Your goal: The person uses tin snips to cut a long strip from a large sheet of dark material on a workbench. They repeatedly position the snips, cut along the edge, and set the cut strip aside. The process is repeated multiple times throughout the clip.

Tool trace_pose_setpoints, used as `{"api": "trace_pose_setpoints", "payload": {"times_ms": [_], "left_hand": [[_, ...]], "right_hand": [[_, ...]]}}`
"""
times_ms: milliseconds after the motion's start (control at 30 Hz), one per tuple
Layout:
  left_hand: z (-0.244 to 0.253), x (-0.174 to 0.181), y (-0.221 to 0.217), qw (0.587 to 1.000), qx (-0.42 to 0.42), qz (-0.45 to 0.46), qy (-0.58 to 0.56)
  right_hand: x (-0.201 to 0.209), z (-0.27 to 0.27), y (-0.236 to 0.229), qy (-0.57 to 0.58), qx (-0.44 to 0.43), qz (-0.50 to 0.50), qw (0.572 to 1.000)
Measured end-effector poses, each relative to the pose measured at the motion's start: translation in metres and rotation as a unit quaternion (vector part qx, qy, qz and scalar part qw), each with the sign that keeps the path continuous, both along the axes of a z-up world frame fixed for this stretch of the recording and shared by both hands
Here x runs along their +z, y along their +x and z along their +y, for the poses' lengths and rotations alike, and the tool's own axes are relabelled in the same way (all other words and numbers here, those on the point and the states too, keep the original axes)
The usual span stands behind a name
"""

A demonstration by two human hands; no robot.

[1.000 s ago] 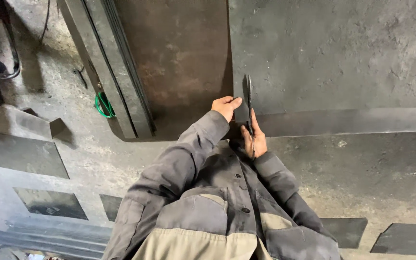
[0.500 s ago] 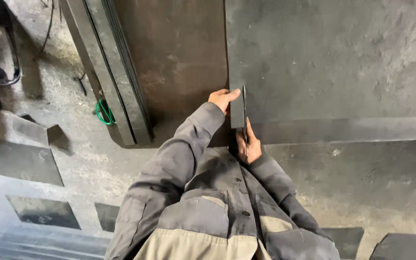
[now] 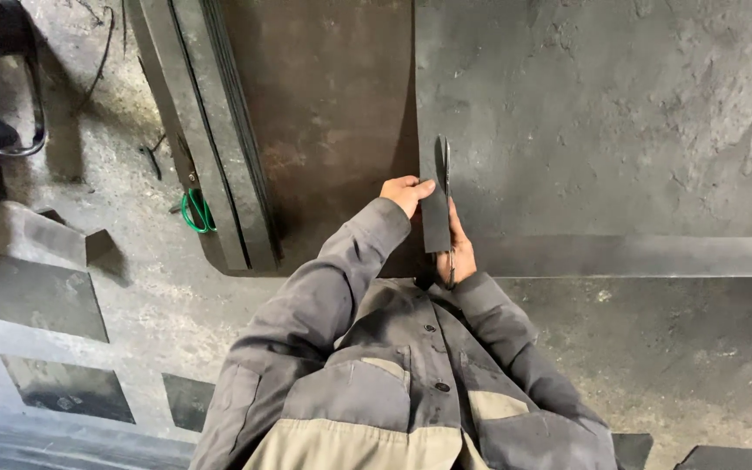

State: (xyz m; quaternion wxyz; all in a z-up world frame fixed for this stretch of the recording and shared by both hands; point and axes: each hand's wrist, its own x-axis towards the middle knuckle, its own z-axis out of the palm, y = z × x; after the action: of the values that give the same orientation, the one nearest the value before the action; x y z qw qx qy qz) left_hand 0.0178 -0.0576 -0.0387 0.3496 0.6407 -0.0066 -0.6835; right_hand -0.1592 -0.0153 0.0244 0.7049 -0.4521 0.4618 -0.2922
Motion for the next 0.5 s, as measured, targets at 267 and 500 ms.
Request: {"api": "trace_pose_setpoints", "payload": {"times_ms": [267,500], "left_hand": [[-0.006,0.011,0.004,0.999,-0.02,0.002,0.041],[-0.049,0.053,0.02,0.991,-0.051,0.074,0.097]], "right_hand": [[-0.007,0.0,0.006,0.01,-0.001,0.046,0.999],[0.002,-0.008,0.007,0.024,0.029,0.181,0.983]]}}
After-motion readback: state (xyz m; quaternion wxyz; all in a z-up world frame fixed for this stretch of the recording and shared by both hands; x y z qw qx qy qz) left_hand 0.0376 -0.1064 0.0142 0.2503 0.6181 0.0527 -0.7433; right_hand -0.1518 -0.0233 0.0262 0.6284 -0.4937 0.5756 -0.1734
